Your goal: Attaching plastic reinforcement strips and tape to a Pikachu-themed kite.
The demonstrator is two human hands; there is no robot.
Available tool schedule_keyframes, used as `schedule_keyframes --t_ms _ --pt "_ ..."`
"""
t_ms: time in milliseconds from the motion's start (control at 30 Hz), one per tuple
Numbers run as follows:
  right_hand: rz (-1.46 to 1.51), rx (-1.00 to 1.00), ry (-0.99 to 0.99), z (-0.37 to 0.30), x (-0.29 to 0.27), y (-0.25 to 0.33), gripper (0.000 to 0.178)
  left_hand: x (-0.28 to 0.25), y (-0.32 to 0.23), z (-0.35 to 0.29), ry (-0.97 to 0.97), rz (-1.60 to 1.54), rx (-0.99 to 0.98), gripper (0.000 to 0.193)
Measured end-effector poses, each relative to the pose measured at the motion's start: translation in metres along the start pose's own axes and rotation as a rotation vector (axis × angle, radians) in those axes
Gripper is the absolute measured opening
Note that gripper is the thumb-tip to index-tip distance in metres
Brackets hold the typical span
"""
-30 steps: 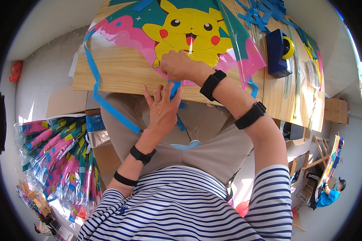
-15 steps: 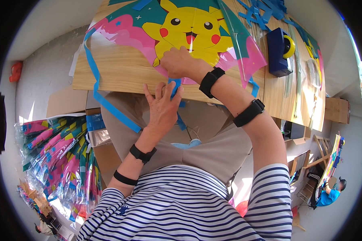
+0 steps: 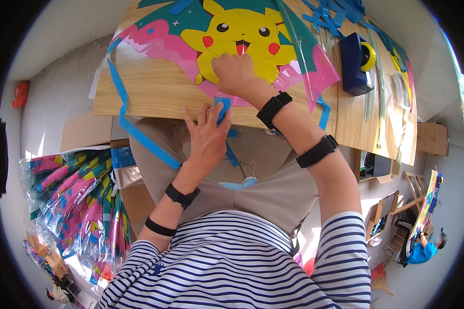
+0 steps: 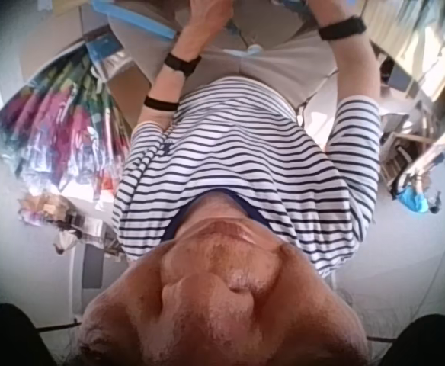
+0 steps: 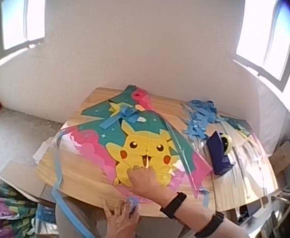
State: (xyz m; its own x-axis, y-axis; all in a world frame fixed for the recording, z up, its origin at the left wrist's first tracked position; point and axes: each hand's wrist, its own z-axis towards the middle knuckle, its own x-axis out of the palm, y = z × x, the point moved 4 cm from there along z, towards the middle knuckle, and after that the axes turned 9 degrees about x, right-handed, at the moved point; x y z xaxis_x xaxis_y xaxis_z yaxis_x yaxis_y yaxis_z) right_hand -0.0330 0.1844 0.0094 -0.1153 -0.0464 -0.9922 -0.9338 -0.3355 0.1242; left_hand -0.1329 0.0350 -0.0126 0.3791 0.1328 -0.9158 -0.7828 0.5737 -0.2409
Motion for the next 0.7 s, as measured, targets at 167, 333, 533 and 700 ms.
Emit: schedule_keyframes --t_ms 167,333,533,700 --pt "0.171 0.019 0.145 -0.006 0.000 0.000 0.024 0.000 0.000 -0.001 0.010 0.006 -0.007 0.054" --pt "0.248 0.168 0.233 -0.005 0.016 -0.009 0.023 0.002 0.000 -0.001 0.001 0.032 0.007 0.053" --pt "0.207 0.156 0.060 -0.025 0.024 -0.008 0.021 -0.001 0.000 -0.001 0.009 0.043 -0.003 0.053" --pt "0.467 0.369 0.019 -0.037 0.012 -0.033 0.022 -0.001 -0.001 0.000 0.037 0.048 0.001 0.054"
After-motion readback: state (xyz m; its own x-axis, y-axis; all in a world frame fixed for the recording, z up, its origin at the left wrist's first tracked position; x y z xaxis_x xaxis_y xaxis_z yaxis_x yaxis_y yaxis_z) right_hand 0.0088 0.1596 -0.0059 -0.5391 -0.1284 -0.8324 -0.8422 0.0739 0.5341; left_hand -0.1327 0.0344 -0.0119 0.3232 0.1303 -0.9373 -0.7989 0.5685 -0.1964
